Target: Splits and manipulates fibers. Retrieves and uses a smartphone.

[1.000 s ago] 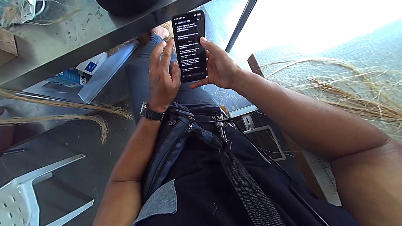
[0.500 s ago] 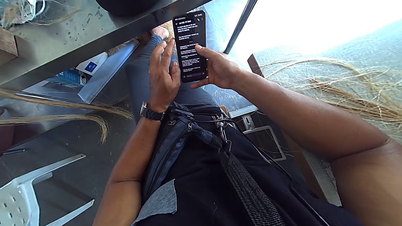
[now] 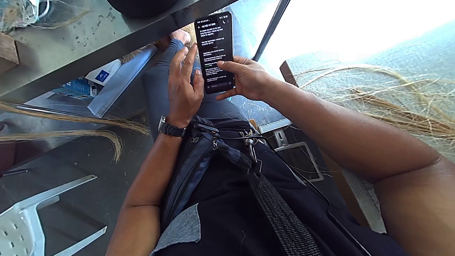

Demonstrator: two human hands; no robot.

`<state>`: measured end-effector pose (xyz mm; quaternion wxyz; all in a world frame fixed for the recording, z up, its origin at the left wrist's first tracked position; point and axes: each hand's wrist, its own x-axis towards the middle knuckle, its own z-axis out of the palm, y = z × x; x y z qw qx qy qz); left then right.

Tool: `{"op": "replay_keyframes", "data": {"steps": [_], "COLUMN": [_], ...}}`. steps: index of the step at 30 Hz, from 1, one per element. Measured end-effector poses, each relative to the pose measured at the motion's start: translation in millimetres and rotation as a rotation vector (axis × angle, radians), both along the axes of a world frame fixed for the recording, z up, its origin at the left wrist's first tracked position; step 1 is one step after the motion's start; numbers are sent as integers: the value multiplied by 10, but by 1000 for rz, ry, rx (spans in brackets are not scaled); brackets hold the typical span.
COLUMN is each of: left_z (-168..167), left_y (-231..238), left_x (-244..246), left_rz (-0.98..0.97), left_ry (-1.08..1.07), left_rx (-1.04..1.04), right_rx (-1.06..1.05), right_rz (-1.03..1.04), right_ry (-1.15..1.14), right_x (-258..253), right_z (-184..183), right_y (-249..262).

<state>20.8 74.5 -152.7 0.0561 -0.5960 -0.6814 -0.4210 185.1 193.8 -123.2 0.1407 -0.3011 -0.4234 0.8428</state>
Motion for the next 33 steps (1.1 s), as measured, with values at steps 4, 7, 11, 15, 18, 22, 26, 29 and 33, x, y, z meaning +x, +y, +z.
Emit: {"op": "replay_keyframes", "data": {"steps": [4, 7, 11, 15, 18, 22, 26, 29, 33], "left_z": [-1, -1, 4, 1, -1, -6, -5, -6, -12], "left_y": [1, -4, -6, -5, -6, -2, -5, -6, -2], "left_x": [-5, -3, 0, -3, -2, -1, -5, -5, -6], "left_rz": [-9, -7, -7, -7, -3, -4, -10, -9, -9], "left_ry": [-5, -7, -9, -5, -7, -7, -6, -8, -6], "left_rx": [-2, -2, -5, -2, -1, 4, 3, 3, 6], "right_rx": [23, 40, 54, 58, 53, 52, 52, 52, 50], "right_rz": [13, 20, 25, 27, 25, 23, 25, 26, 32], "right_ry": [3, 1, 0, -8, -12, -16, -16, -15, -12], "right_x": [6, 11, 11, 11, 9, 8, 6, 6, 11], "right_z": [2, -6, -6, 1, -1, 8, 0, 2, 1], "right_y": [-5, -2, -3, -3, -4, -9, -3, -5, -5]}}
